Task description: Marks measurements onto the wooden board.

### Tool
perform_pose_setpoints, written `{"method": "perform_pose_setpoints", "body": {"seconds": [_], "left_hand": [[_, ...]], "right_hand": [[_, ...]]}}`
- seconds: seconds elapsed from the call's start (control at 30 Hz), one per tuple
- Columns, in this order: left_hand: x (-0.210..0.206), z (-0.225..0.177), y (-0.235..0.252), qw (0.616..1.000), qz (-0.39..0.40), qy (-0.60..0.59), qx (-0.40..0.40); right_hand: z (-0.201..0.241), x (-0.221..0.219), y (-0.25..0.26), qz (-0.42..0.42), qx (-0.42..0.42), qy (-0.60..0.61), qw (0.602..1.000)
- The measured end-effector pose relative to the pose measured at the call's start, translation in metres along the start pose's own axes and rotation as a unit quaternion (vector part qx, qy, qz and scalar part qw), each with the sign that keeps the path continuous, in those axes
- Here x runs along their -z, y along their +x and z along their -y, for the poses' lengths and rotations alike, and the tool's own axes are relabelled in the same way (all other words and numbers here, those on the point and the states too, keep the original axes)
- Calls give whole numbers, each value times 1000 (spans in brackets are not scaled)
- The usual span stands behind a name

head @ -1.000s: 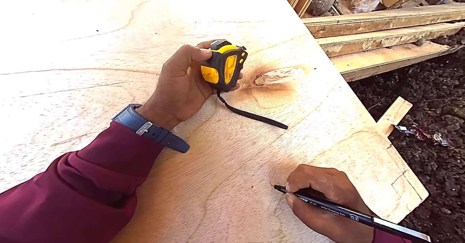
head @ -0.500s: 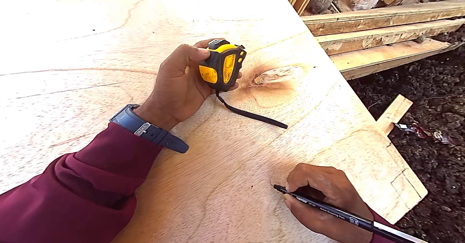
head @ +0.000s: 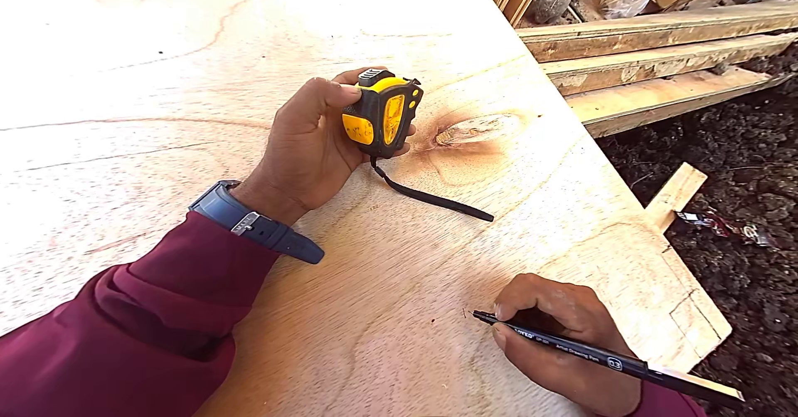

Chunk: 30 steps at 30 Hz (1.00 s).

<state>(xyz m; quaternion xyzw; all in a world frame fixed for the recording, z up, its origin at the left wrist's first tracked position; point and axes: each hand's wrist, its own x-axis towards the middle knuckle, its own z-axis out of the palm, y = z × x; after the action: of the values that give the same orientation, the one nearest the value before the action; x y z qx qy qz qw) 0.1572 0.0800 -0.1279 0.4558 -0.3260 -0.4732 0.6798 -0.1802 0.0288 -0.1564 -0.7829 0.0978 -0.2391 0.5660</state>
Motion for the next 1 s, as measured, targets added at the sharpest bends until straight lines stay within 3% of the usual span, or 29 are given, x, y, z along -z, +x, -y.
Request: {"method": "perform_pose_setpoints", "body": {"seconds": [0.37, 1.0], "left_hand": [[0, 0, 1, 1000, 3, -3, -2], [0, 0, 0, 1000, 3, 0, -3]], "right_hand": [[0, 1, 1, 30, 5, 0, 1000], [1, -2, -5, -31, 42, -60, 997]]}}
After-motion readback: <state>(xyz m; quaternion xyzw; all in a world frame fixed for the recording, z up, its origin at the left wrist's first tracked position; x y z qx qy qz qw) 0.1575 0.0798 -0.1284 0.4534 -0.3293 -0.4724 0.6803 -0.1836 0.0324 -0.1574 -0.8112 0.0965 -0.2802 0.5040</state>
